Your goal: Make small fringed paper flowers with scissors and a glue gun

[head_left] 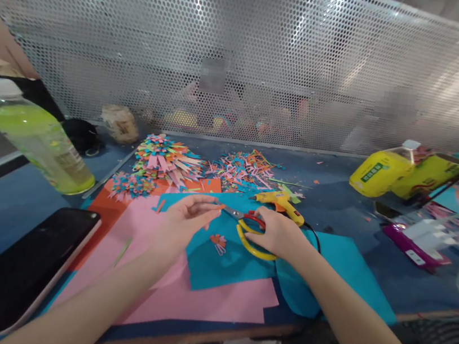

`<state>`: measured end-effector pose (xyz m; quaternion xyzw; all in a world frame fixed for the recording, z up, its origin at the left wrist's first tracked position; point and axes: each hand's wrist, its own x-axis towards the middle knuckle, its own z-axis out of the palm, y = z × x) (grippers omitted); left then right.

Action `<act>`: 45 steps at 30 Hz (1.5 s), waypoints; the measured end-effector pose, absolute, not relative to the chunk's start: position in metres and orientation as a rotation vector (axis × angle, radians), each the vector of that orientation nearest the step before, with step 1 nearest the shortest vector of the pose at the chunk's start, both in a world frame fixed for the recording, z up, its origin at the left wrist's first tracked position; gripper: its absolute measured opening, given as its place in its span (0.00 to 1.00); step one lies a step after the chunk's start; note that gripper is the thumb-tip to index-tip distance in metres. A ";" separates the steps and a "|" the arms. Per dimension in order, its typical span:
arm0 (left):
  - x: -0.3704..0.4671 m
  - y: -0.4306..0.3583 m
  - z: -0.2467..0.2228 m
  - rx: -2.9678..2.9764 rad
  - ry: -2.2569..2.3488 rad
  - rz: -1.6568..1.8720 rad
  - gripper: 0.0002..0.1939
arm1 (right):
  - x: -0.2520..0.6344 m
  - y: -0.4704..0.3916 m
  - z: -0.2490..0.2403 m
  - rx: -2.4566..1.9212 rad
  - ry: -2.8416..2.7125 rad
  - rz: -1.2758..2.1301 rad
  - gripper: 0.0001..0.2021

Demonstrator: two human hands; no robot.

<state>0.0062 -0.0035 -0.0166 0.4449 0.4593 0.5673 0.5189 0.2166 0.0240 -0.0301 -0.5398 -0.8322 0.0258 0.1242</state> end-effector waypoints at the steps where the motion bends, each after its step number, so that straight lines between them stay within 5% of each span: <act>1: 0.006 -0.004 -0.017 1.088 1.107 1.334 0.14 | 0.217 0.023 -0.029 -1.551 -2.437 0.040 0.19; 7: 0.008 -0.006 -0.017 1.168 1.135 1.233 0.14 | 0.216 0.019 -0.014 -1.367 -2.398 0.024 0.14; 15: 0.017 -0.013 -0.023 1.354 1.083 1.042 0.13 | 0.205 0.009 -0.011 -0.881 -2.379 0.443 0.08; 45: 0.022 -0.026 -0.019 1.858 1.137 0.856 0.12 | 0.207 0.013 -0.008 -0.928 -2.247 1.055 0.11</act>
